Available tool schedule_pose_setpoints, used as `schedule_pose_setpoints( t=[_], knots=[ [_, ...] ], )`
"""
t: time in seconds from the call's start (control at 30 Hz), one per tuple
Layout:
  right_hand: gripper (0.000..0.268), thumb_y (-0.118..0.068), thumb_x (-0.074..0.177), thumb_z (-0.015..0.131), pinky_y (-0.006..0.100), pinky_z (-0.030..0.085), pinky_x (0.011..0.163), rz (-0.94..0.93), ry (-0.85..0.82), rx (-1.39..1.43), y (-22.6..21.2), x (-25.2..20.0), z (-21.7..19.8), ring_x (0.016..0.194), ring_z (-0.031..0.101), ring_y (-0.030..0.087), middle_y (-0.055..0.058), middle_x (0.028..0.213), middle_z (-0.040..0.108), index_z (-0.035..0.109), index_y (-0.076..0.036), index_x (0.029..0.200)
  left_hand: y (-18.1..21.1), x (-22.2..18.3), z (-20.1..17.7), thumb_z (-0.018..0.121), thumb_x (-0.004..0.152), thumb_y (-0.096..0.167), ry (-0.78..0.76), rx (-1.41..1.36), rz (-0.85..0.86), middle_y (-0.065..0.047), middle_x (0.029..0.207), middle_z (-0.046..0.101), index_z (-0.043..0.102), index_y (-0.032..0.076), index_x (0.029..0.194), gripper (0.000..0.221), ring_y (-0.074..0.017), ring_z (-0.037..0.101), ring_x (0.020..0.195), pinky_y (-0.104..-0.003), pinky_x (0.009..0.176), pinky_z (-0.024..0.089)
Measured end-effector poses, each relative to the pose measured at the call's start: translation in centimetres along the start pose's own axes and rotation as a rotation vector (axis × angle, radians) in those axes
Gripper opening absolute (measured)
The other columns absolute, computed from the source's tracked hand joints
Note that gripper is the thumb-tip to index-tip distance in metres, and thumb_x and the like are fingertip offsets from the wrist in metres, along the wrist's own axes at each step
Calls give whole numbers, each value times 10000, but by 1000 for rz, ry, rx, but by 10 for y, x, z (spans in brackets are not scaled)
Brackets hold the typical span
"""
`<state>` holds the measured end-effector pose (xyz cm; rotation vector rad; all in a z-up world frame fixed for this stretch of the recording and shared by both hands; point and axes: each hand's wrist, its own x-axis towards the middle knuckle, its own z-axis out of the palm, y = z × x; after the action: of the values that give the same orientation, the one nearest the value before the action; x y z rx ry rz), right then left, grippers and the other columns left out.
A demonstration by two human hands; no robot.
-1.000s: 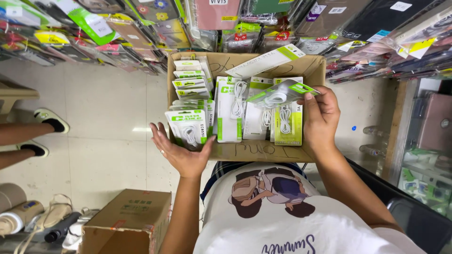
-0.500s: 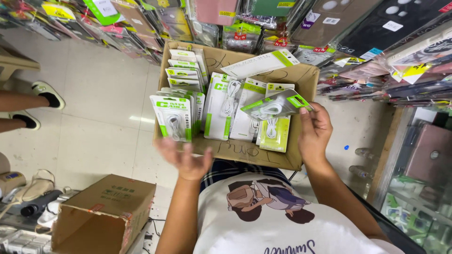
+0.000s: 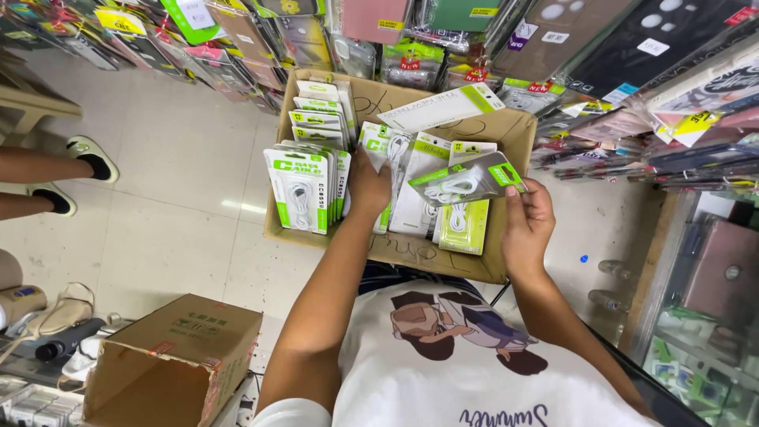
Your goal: The recorder is sorting and inspecting packaged USB data cables inside a cardboard box on the floor of a store.
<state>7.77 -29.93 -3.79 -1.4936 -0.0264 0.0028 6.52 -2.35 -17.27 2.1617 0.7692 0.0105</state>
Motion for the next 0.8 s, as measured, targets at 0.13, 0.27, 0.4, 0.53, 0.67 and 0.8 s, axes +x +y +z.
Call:
schedule_pose_setpoints(
  t=[0.13, 0.27, 0.4, 0.53, 0.67, 0.8],
  knots=[
    [147, -28, 1096, 589, 197, 454, 898, -5, 16, -32, 1, -5, 5, 974, 593, 43, 21, 1094, 691, 601, 4, 1239, 27, -5, -23, 709, 903, 360, -91, 19, -62, -305, 1599, 301, 171, -55, 1562, 947, -437, 306, 1485, -451, 1222, 242],
    [159, -20, 1086, 594, 198, 454, 883, 5, 69, 5, 0, -3, 8, 965, 593, 49, 22, 1083, 689, 599, 7, 1242, 67, -10, -50, 782, 839, 384, -235, 74, -209, -277, 1623, 175, 51, 13, 1593, 1112, -423, 218, 1509, -477, 1210, 224],
    [150, -15, 1088, 596, 199, 456, 879, -14, 93, -14, 8, -3, 7, 959, 597, 52, 30, 1074, 694, 598, 13, 1235, 73, -23, -62, 801, 841, 316, -303, 273, -93, -288, 1658, 54, 60, 31, 1590, 1091, -469, 175, 1508, -483, 1182, 263],
    [158, -12, 1080, 599, 203, 470, 915, -18, 112, -21, 9, -1, 7, 980, 614, 58, 36, 1093, 699, 601, 20, 1234, 62, -37, -69, 783, 848, 273, -312, 315, 80, -345, 1631, 111, 89, -16, 1583, 1051, -497, 245, 1467, -458, 1171, 324],
    [152, 0, 1082, 607, 205, 467, 896, -24, 105, -71, 4, 1, 16, 971, 605, 57, 33, 1082, 690, 593, 25, 1231, 76, -43, -87, 760, 861, 262, -297, 400, 151, -294, 1547, 306, 349, -8, 1485, 795, -460, 373, 1396, -473, 1102, 421],
    [170, 5, 1070, 587, 208, 488, 889, -65, 45, -148, -20, 13, 36, 978, 621, 61, 36, 1084, 694, 576, 21, 1238, 80, -41, -80, 667, 888, 182, -288, 561, 240, -201, 1311, 532, 453, -32, 1425, 616, -393, 495, 1274, -480, 953, 527]
  ],
)
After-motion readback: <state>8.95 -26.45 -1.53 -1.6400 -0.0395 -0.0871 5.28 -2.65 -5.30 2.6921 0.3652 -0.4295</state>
